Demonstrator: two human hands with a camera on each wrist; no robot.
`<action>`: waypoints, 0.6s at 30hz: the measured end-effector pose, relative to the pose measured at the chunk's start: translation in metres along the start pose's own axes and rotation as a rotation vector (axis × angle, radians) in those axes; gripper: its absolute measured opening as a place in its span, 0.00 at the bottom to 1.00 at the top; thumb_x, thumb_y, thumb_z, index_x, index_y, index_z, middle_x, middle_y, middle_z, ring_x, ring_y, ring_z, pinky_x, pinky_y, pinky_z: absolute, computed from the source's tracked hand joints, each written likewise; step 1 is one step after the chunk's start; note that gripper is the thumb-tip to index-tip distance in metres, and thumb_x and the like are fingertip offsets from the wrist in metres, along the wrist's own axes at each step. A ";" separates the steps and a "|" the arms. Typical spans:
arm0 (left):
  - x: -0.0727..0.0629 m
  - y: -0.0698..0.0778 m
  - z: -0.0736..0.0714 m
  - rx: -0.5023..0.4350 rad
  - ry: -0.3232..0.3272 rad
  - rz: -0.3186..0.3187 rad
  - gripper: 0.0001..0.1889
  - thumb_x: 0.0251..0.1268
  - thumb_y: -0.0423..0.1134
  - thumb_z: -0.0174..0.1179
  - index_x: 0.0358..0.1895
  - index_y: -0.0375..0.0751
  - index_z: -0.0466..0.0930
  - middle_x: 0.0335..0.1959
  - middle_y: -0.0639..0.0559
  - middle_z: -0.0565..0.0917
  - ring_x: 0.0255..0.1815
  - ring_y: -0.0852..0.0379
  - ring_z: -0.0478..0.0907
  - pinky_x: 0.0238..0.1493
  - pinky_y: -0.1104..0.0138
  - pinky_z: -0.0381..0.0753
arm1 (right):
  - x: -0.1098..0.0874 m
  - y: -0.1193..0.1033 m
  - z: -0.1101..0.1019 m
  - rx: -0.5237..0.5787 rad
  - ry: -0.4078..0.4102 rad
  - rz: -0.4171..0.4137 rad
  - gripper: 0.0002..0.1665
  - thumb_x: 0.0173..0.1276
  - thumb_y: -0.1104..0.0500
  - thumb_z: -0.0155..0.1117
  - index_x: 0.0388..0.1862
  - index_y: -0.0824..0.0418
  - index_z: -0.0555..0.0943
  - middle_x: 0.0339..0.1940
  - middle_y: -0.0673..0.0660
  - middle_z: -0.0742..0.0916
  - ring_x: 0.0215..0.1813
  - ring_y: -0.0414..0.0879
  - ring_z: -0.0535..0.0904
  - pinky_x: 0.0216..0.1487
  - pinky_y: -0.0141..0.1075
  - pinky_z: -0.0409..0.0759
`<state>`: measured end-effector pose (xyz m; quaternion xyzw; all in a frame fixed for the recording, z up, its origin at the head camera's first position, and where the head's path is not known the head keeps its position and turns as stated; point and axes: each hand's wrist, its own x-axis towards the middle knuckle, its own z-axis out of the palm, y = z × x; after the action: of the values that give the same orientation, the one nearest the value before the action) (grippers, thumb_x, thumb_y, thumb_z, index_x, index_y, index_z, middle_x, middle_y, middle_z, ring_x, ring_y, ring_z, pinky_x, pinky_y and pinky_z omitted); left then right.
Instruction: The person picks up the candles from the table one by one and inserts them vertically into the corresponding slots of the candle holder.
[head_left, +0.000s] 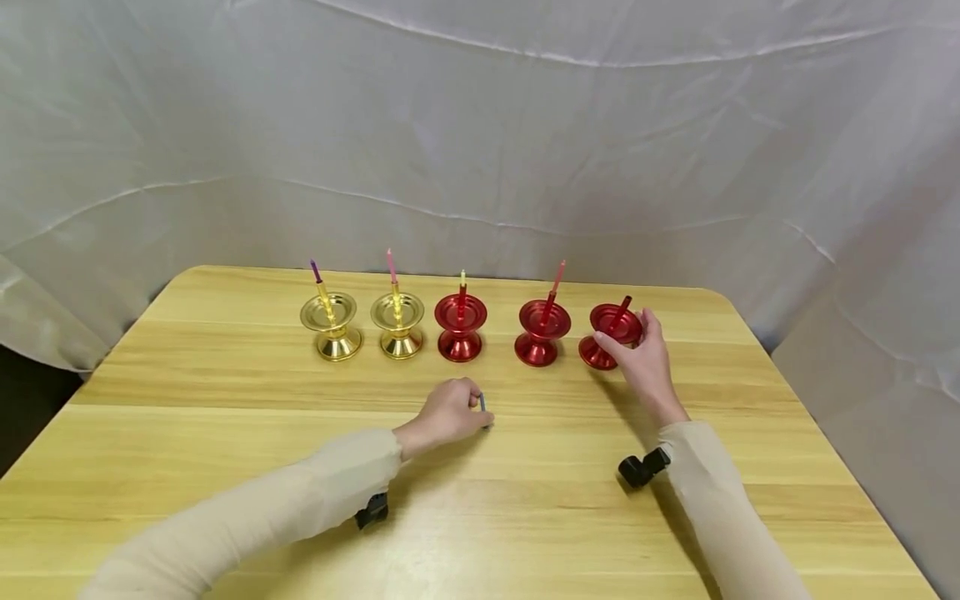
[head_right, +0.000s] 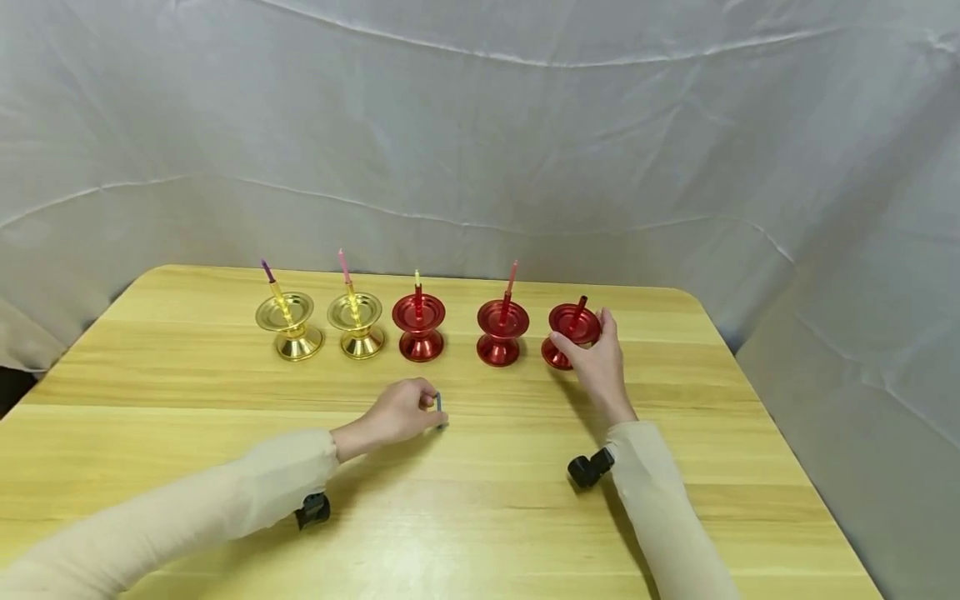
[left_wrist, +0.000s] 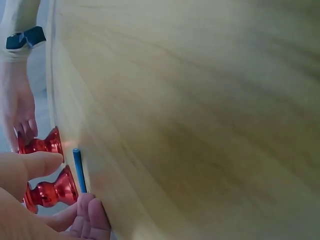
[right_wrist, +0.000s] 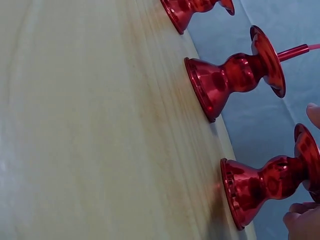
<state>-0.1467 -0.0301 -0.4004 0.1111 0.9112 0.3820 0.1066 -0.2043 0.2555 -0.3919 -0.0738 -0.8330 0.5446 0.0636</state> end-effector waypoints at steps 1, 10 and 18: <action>0.001 0.001 0.001 0.016 0.002 -0.002 0.14 0.53 0.37 0.69 0.37 0.32 0.78 0.29 0.50 0.76 0.34 0.55 0.71 0.39 0.64 0.74 | 0.000 0.001 0.000 -0.004 0.003 0.007 0.62 0.63 0.48 0.69 0.78 0.63 0.37 0.78 0.62 0.52 0.76 0.54 0.50 0.74 0.43 0.52; 0.009 0.003 0.007 0.147 0.035 0.059 0.14 0.55 0.37 0.71 0.30 0.36 0.73 0.22 0.51 0.71 0.25 0.56 0.68 0.23 0.67 0.69 | 0.004 0.005 0.001 0.011 0.039 0.047 0.56 0.64 0.52 0.69 0.77 0.66 0.44 0.74 0.68 0.60 0.73 0.56 0.59 0.71 0.44 0.60; 0.011 -0.004 0.001 0.121 0.056 0.190 0.04 0.55 0.23 0.57 0.33 0.31 0.79 0.27 0.48 0.79 0.28 0.53 0.75 0.28 0.63 0.77 | 0.007 0.006 0.006 0.015 0.042 0.065 0.55 0.63 0.53 0.70 0.77 0.65 0.45 0.73 0.68 0.62 0.72 0.56 0.60 0.71 0.43 0.60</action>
<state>-0.1575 -0.0294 -0.4052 0.1926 0.9205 0.3379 0.0375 -0.2123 0.2542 -0.3997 -0.1118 -0.8246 0.5509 0.0639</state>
